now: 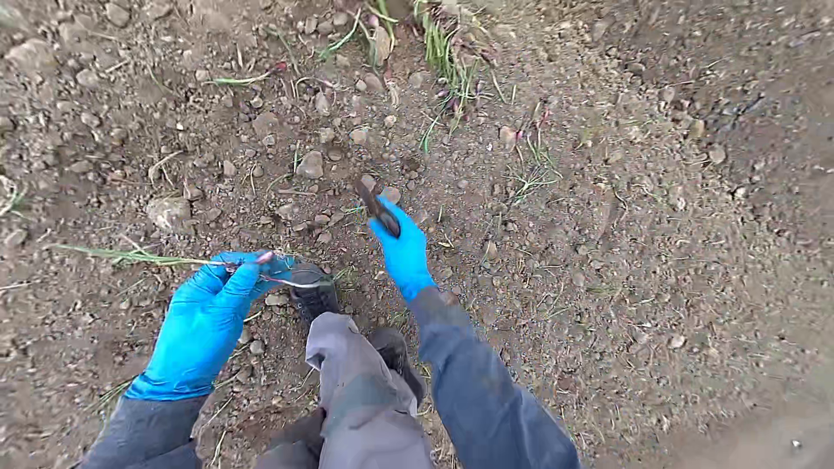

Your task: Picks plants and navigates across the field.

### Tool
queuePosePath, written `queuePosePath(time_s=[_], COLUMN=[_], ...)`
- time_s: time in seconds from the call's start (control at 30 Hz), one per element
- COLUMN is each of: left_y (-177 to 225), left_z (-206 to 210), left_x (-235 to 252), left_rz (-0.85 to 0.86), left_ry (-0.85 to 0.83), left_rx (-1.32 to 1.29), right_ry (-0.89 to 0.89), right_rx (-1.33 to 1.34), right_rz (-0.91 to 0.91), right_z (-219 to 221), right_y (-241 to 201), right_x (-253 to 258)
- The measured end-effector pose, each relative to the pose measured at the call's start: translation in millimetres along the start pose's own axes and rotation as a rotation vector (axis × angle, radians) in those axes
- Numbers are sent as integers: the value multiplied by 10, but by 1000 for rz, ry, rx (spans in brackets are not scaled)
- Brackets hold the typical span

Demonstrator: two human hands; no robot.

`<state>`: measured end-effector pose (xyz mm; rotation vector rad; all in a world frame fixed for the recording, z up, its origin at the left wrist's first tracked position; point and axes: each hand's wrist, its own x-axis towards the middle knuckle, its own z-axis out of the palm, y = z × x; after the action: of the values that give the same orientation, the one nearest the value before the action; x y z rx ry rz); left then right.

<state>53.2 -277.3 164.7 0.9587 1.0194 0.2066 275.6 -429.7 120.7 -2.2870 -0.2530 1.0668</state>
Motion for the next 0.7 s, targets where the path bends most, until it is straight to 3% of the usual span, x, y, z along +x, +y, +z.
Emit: queuePosePath(time_s=[0.1, 0.23, 0.4, 0.47, 0.57, 0.63, 0.7], left_y=[277, 524, 314, 179, -16, -125, -272], left_z=[391, 1128, 2031, 2450, 3180, 3784, 4411], left_x=[-58, -200, -227, -129, 248, 632, 1187], left_rz=[-40, -46, -38, -66, -122, -151, -131], left_ry=[-94, -128, -305, -365, -452, -499, -557], left_rx=[47, 325, 849, 889, 699, 489, 459], right_ry=[11, 96, 287, 395, 534, 590, 589], right_rx=[-14, -114, -131, -88, 11, 70, 77], right_rz=[102, 332, 314, 276, 249, 246, 273], right_z=[-797, -2013, -3666, -4196, -4728, -4866, -4783], right_y=[432, 979, 985, 964, 1090, 1338, 1773], right_x=[-662, -1017, -1243, -1119, -672, -179, 427])
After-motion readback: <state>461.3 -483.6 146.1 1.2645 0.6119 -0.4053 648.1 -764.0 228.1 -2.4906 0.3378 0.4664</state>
